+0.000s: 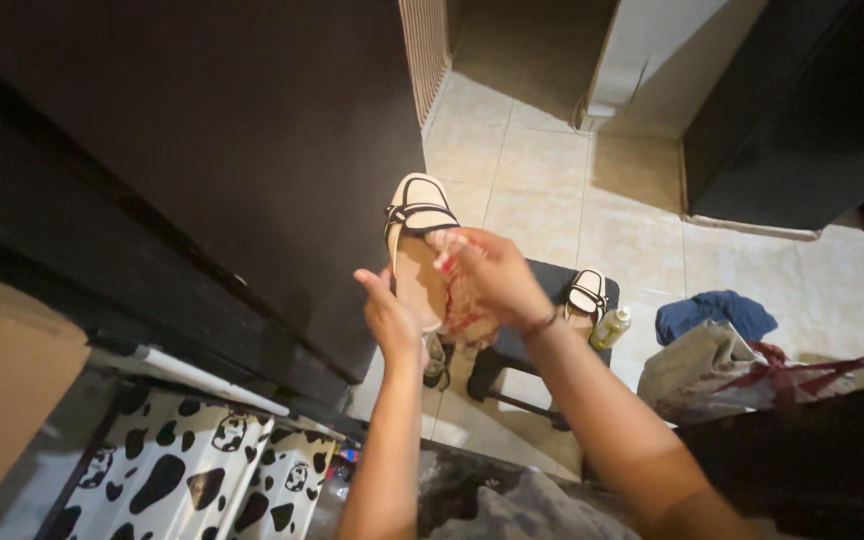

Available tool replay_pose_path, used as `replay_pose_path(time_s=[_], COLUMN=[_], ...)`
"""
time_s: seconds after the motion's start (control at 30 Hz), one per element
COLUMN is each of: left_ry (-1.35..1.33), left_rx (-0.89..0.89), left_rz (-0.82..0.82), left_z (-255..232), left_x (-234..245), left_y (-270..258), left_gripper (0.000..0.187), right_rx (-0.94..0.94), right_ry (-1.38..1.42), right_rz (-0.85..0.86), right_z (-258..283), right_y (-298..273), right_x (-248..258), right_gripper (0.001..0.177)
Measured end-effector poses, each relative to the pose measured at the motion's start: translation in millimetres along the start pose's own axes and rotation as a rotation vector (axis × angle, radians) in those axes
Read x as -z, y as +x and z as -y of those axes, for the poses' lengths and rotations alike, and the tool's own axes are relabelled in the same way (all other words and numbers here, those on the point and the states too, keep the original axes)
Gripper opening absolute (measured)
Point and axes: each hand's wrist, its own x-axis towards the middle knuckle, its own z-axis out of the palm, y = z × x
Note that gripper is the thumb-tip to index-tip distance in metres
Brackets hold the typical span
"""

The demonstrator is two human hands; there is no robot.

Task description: The person wipes the interior of a shoe rack with a cloth and a spray bottle, then cleans a pair of sandals with the same cloth. The person handles the spray bottle and cloth throughout, wiping surfaces and footwear.

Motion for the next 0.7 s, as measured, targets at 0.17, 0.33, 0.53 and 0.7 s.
replay_pose_path(time_s=[0.17, 0.33, 0.53, 0.7], left_ry=[0.330, 0.486, 0.380, 0.266], left_rx=[-0.223, -0.216, -0.191, -0.041], left_rz=[-0.035, -0.068, -0.056, -0.042], left_z=[-4.2, -5.7, -0.9, 10.5], left_x=[3.9, 11.1, 9.8, 29.9], left_y=[6.8, 8.0, 14.7, 5.4], left_gripper=[0.080, 0.080, 0.078, 0.073], right_rx=[0.295, 0.566, 0.710, 0.726], right_ry=[-0.465, -0.902, -0.947, -1.005], right_rz=[0.070, 0.032, 0.007, 0.263], right_z=[7.0, -2.0, 3.7, -7.1], right_y=[-17.0, -32.1, -34.2, -38.3], right_x=[-26.9, -38.1, -44.3, -34.0], right_gripper=[0.017, 0.045, 0.044, 0.043])
